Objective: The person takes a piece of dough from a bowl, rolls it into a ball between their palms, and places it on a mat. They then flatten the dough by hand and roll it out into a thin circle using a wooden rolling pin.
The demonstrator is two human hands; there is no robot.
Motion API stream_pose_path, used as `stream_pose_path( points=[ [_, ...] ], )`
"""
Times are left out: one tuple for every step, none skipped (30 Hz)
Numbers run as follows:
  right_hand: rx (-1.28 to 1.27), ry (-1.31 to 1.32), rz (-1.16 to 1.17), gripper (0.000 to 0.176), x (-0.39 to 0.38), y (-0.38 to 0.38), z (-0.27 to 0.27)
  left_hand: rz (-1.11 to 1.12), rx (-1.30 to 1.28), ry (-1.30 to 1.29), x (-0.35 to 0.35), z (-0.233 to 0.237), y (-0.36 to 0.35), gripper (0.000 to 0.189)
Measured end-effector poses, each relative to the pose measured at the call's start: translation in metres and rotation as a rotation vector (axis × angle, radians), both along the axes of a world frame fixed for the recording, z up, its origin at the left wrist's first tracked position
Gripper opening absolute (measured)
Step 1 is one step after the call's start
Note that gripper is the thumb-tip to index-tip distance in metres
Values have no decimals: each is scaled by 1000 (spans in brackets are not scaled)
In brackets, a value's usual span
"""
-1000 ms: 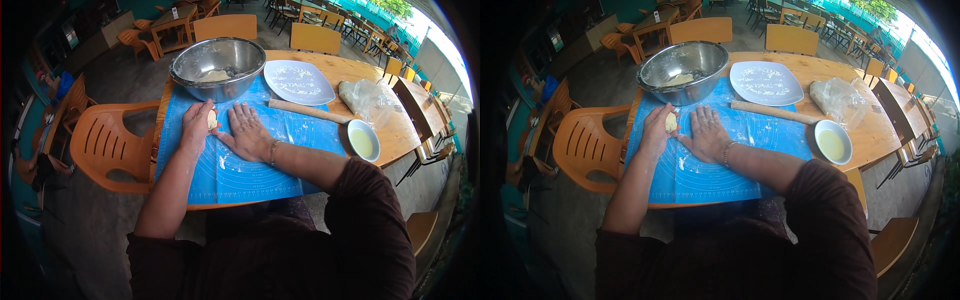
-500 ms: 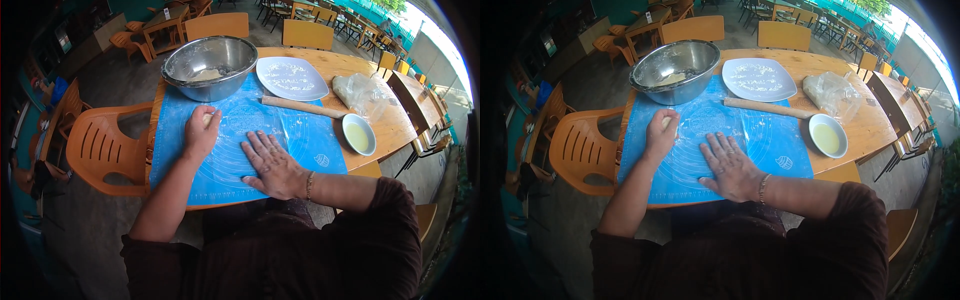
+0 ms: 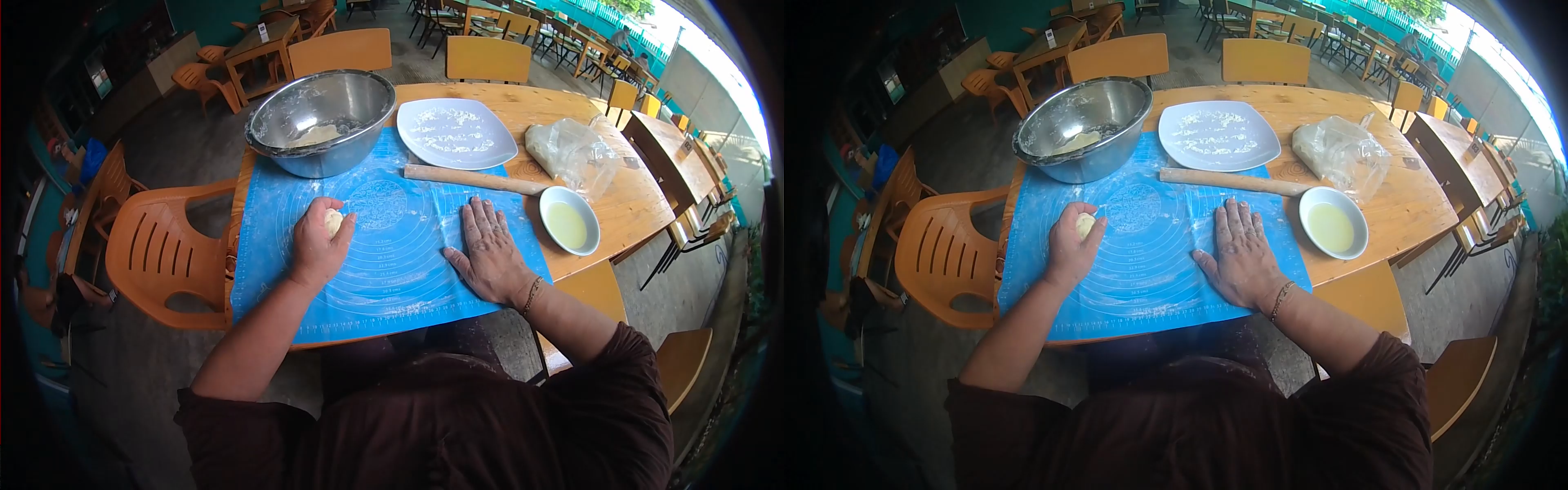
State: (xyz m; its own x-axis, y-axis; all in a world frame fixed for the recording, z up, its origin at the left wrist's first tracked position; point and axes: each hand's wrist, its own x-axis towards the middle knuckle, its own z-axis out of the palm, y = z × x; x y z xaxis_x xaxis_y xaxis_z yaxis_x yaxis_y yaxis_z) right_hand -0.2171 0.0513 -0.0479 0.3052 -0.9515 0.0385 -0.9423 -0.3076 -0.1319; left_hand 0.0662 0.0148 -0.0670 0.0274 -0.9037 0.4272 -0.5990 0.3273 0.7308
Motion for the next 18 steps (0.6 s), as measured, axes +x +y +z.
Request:
stream_pose_path(
  points=[
    [4,-2,-1,81,-5,2,0,-1,4,-2,1,0,3,28],
    [-20,-2,29,81,-12,5,-1,-10,-18,-18,2,0,6,27],
    [-45,-3,56,81,-17,6,-2,-22,-42,-35,2,2,8,26],
    [-46,-6,47,81,-22,7,-3,-30,-43,-37,2,4,9,26],
    [-61,0,64,82,-25,7,-5,-23,16,-32,2,6,10,28],
    [-75,7,83,84,-28,7,-7,-14,75,-27,1,7,10,30],
    [-76,7,79,84,-29,8,-6,-17,74,-27,1,6,10,30],
    [-79,8,83,83,-29,8,-5,-22,32,-44,2,4,9,30],
    [-81,8,89,82,-28,8,-5,-24,-8,-62,3,3,9,30],
    [-78,6,91,82,-29,9,-4,-23,-5,-64,4,3,10,30],
    [-75,12,100,82,-30,10,-2,-22,-22,-74,4,3,10,31],
    [-72,18,107,82,-31,10,-1,-24,-40,-85,3,3,10,31],
    [-69,16,103,82,-31,10,-2,-28,-36,-87,4,3,10,31],
    [-68,2,103,84,-32,10,-3,-12,-16,-79,6,2,10,32],
    [-70,-11,101,85,-34,8,-3,4,3,-70,6,3,9,34],
    [-69,-11,96,85,-35,7,-3,-1,3,-70,5,7,8,34],
    [-98,-62,105,79,-36,4,-2,30,193,71,3,16,7,33],
    [-128,-112,115,74,-35,-1,1,64,382,213,2,25,4,33]
  ],
)
